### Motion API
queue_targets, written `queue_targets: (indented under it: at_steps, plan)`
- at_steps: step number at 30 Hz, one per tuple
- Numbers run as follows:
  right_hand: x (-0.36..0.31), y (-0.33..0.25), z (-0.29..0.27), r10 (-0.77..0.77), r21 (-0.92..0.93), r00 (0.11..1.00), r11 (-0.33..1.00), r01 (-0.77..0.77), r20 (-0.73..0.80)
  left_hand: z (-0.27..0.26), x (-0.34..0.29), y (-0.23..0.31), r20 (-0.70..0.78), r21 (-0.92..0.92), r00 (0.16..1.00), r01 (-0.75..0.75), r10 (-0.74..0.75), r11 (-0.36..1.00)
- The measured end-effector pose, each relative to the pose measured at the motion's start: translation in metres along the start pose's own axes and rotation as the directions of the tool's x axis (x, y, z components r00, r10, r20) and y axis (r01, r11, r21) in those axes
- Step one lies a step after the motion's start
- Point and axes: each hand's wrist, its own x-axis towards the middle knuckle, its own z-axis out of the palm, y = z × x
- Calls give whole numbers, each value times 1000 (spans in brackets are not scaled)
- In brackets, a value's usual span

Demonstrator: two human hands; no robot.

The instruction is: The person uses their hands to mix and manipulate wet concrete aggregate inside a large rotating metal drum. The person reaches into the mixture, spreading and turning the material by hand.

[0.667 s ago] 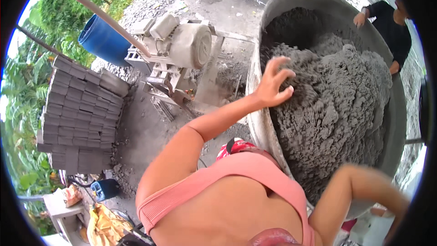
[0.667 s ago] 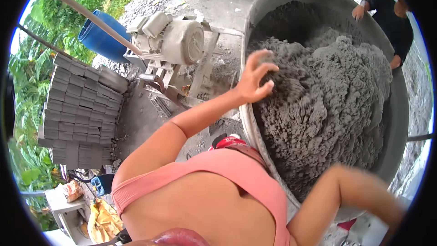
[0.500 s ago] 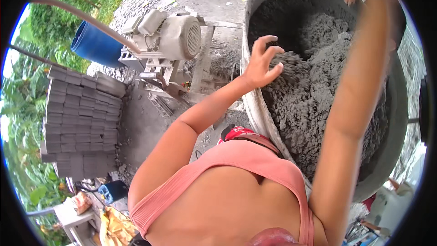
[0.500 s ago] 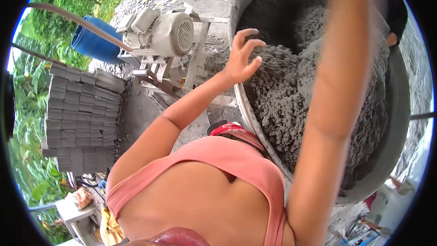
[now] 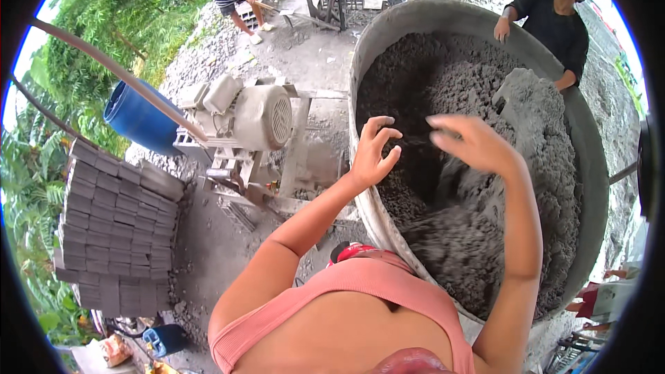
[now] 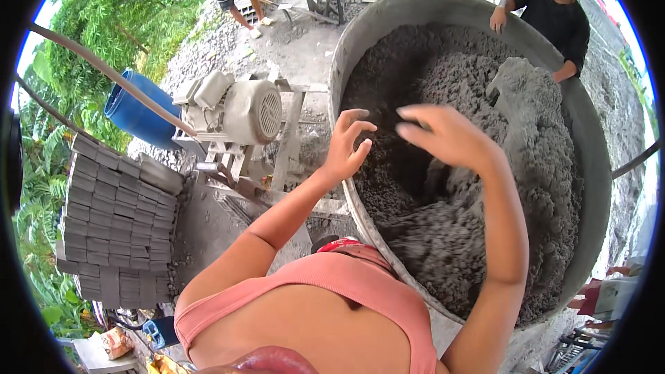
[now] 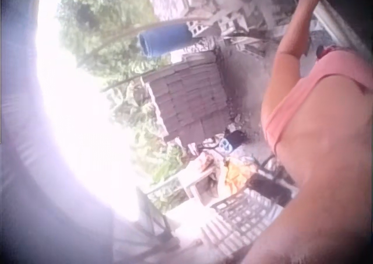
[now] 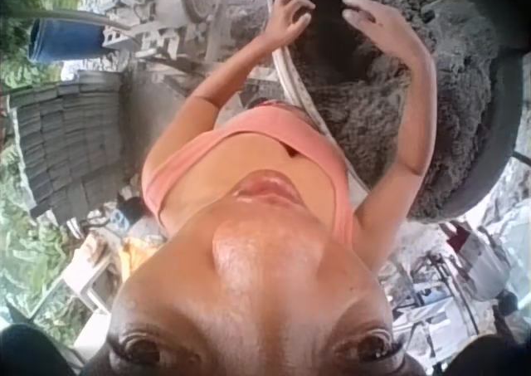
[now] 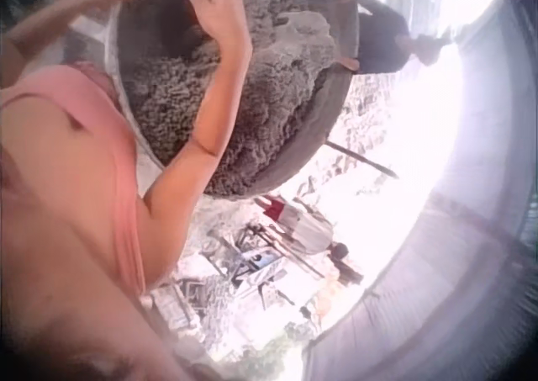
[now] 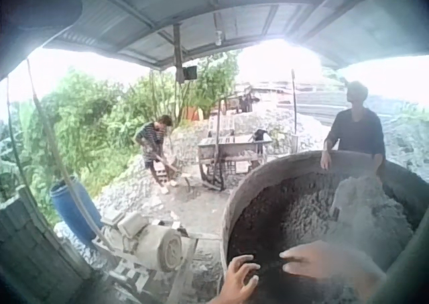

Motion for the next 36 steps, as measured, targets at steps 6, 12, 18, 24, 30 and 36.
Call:
queue_targets:
  at_steps: [6,12,18,24,30,36]
  plan:
    - [-150,9,-29,338,164,940,926,-340,42,-8,4,6,22,-12,997,71,-71,997]
    - [-255,54,-5,600,365,797,758,-540,-69,15,53,14,73,-194,997,-5,20,981]
    - [-260,115,33,797,700,591,492,-518,-124,69,122,47,471,-328,881,123,49,937]
    - [-276,173,84,883,107,466,459,-882,54,145,117,44,691,-239,718,114,86,964]
    - [-268,191,105,861,20,452,461,-887,234,192,76,-67,906,-105,-360,-698,-222,708]
    - [-272,188,109,869,-11,478,484,-875,129,203,73,-31,968,175,-123,-288,-217,942]
